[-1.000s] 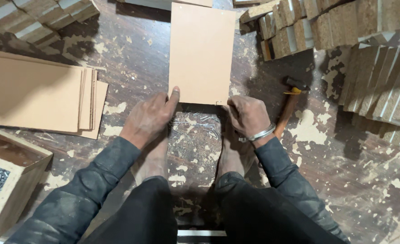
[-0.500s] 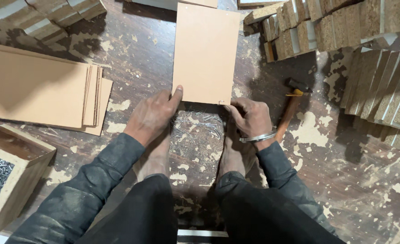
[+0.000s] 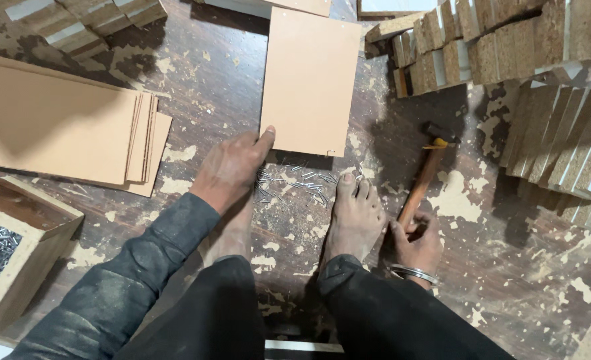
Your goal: The person sits on the floor of a workshop and hammers nails to attach cardboard sheets to the sides of small wooden boxes. They pick nails from a tray, position a cardboard panel against a box, and drive nails in with a hammer, setting finished boxes aside and repeating with more boxes.
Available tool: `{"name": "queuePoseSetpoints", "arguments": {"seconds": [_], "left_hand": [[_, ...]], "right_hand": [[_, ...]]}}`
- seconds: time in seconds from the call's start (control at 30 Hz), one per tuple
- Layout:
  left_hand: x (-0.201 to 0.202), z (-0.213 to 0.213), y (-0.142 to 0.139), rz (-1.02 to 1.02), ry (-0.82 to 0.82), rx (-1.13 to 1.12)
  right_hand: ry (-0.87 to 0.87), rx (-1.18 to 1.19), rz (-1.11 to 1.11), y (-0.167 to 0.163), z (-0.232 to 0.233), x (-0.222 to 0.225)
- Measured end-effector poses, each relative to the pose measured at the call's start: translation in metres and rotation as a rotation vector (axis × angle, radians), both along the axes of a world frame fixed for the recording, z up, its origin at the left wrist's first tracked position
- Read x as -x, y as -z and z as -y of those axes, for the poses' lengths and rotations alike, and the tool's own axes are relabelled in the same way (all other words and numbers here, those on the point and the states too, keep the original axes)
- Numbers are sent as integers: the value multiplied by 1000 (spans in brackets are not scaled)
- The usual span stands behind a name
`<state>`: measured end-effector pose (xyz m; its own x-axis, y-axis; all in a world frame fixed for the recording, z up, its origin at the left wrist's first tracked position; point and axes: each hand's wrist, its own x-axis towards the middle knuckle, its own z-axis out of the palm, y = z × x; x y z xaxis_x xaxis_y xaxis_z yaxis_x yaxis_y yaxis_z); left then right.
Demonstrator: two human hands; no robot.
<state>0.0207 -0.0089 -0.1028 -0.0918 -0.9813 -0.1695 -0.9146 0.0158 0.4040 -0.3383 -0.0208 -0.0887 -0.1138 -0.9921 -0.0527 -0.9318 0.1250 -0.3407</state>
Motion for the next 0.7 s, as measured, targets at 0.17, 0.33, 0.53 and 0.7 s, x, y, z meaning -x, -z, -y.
{"name": "queuePoseSetpoints", "arguments": {"seconds": [0.17, 0.33, 0.53, 0.7], "left_hand": [[-2, -2, -3, -48, -27, 145], [-4, -2, -5, -94, -30, 136], [-3, -2, 0, -65, -28, 92], [-2, 0, 5, -50, -23, 43]], "right_hand": [[172, -527, 599, -9, 18, 22], [296, -457, 931, -33, -18, 37], [-62, -480, 368, -16, -53, 34], [-261, -313, 252, -17, -44, 20]]}}
